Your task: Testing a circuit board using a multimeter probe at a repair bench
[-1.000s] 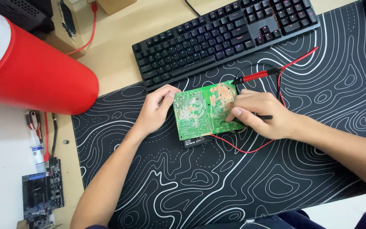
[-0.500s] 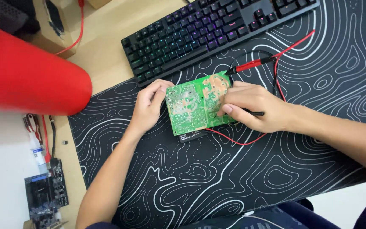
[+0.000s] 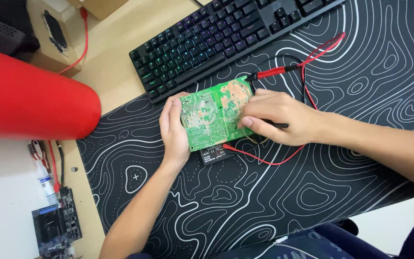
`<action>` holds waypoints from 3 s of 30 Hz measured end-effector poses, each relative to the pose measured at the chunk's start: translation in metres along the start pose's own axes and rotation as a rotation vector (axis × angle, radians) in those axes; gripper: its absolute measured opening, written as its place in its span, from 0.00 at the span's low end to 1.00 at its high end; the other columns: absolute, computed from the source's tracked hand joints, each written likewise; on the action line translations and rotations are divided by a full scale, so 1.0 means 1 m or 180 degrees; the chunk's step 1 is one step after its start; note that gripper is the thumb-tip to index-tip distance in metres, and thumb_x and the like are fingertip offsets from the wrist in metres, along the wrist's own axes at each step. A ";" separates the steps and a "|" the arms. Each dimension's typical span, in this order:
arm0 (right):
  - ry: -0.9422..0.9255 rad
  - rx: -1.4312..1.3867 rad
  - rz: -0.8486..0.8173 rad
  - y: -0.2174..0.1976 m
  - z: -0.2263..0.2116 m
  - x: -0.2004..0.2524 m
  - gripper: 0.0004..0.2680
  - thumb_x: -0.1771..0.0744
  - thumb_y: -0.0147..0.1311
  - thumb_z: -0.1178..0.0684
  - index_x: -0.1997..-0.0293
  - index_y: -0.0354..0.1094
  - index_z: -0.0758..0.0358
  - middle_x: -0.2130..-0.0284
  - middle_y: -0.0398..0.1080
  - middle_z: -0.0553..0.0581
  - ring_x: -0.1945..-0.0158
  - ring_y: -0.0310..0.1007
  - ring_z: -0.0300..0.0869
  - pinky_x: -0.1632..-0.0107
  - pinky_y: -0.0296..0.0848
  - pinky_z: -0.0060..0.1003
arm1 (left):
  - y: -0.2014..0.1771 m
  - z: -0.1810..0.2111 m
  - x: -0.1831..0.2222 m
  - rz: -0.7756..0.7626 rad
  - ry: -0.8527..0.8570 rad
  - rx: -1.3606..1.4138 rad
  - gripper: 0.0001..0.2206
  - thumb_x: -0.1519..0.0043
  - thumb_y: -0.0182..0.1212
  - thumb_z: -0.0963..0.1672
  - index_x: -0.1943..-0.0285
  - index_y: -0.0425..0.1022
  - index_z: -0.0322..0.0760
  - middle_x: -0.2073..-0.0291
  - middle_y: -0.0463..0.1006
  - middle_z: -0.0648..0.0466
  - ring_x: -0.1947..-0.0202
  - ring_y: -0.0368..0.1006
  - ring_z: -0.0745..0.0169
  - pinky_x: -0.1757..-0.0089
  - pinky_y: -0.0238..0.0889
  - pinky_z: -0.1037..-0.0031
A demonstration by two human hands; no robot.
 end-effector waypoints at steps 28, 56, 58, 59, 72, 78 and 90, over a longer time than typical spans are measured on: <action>-0.0898 0.2483 -0.1104 0.049 -0.061 0.031 0.09 0.25 0.52 0.55 0.64 0.71 0.54 0.74 0.65 0.46 0.79 0.72 0.36 0.77 0.70 0.31 | -0.007 0.011 -0.002 -0.0851 0.0872 -0.0732 0.16 0.17 0.46 0.44 0.49 0.78 0.28 0.43 0.78 0.40 0.37 0.77 0.40 0.34 0.64 0.50; 0.1592 0.0462 -0.0293 -0.065 0.018 0.009 0.07 0.19 0.61 0.59 0.52 0.74 0.70 0.67 0.70 0.54 0.70 0.61 0.35 0.66 0.57 0.31 | -0.027 0.020 -0.026 -0.1641 0.0865 -0.1052 0.16 0.17 0.49 0.47 0.46 0.78 0.30 0.33 0.77 0.43 0.29 0.72 0.47 0.31 0.63 0.56; 0.1597 0.0339 -0.0225 -0.066 0.022 0.013 0.06 0.19 0.63 0.62 0.50 0.75 0.74 0.68 0.69 0.56 0.70 0.61 0.36 0.67 0.57 0.29 | -0.028 0.019 -0.025 -0.1626 0.0795 -0.0992 0.15 0.17 0.49 0.47 0.46 0.78 0.31 0.33 0.76 0.44 0.29 0.71 0.49 0.31 0.62 0.58; 0.1585 0.0242 -0.0117 -0.067 0.024 0.014 0.05 0.19 0.65 0.66 0.48 0.75 0.77 0.69 0.68 0.58 0.71 0.61 0.36 0.68 0.57 0.28 | -0.028 0.019 -0.026 -0.1635 0.0769 -0.0943 0.14 0.17 0.49 0.47 0.45 0.78 0.32 0.33 0.76 0.44 0.29 0.71 0.51 0.30 0.62 0.60; 0.0703 0.0988 -0.0343 -0.061 0.021 0.016 0.05 0.17 0.63 0.67 0.43 0.84 0.81 0.52 0.80 0.69 0.58 0.72 0.51 0.54 0.65 0.43 | -0.029 0.021 -0.026 -0.1656 0.0811 -0.0891 0.15 0.15 0.48 0.47 0.46 0.75 0.31 0.33 0.77 0.44 0.31 0.72 0.51 0.33 0.63 0.62; 0.0973 0.0969 -0.0411 -0.054 0.022 0.024 0.05 0.17 0.62 0.65 0.35 0.82 0.79 0.48 0.83 0.67 0.49 0.81 0.51 0.46 0.74 0.41 | -0.029 0.021 -0.026 -0.1622 0.0869 -0.0939 0.15 0.15 0.48 0.47 0.47 0.75 0.31 0.33 0.77 0.43 0.32 0.73 0.50 0.34 0.64 0.61; 0.0686 0.1044 -0.0422 -0.050 0.019 0.022 0.03 0.19 0.66 0.67 0.37 0.81 0.79 0.48 0.84 0.70 0.49 0.83 0.54 0.47 0.78 0.41 | -0.027 0.023 -0.023 -0.1570 0.0805 -0.0983 0.14 0.16 0.48 0.45 0.43 0.78 0.31 0.34 0.78 0.46 0.32 0.73 0.53 0.35 0.64 0.63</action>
Point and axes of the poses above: each hand's wrist, its own x-axis away from the middle knuckle, its own y-axis out of the palm, z = x × y, the point moved 5 cm from there along -x, towards the middle knuckle
